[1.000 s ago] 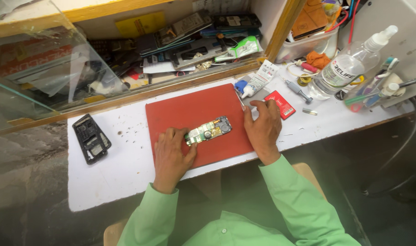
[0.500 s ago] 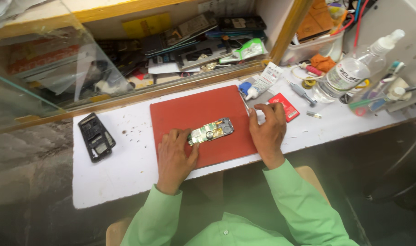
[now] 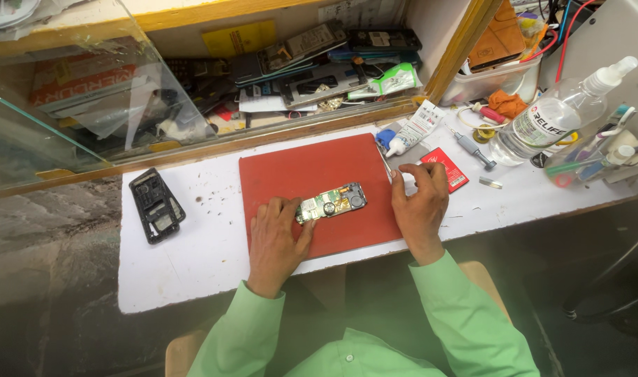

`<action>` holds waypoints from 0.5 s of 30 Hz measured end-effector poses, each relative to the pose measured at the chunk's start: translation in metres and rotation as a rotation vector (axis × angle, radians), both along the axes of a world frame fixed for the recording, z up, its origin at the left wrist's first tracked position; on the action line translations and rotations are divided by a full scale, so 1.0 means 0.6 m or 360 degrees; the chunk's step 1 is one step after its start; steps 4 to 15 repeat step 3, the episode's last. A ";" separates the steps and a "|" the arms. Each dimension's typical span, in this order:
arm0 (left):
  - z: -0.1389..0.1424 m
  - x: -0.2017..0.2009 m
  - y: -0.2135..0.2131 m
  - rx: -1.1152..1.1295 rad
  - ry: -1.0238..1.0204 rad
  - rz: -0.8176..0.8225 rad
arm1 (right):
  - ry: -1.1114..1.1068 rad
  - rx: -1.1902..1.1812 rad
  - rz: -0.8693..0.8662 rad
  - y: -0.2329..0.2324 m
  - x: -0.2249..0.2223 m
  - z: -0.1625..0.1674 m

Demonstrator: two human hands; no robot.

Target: The person disassembles a feature phone by removing the battery, unscrewing the back cover, and prying open the casing. They then remove the keypad and extract the internal circuit board using a screwdriver and a metal tool.

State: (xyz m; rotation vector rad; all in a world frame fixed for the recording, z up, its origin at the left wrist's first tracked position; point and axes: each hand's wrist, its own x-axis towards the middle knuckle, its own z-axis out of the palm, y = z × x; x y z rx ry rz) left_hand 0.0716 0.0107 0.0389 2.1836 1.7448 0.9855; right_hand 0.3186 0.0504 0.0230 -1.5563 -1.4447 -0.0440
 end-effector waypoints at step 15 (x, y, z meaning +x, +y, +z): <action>-0.002 0.000 0.000 -0.0001 0.0002 -0.0004 | -0.0008 -0.0001 0.0003 0.001 0.000 0.000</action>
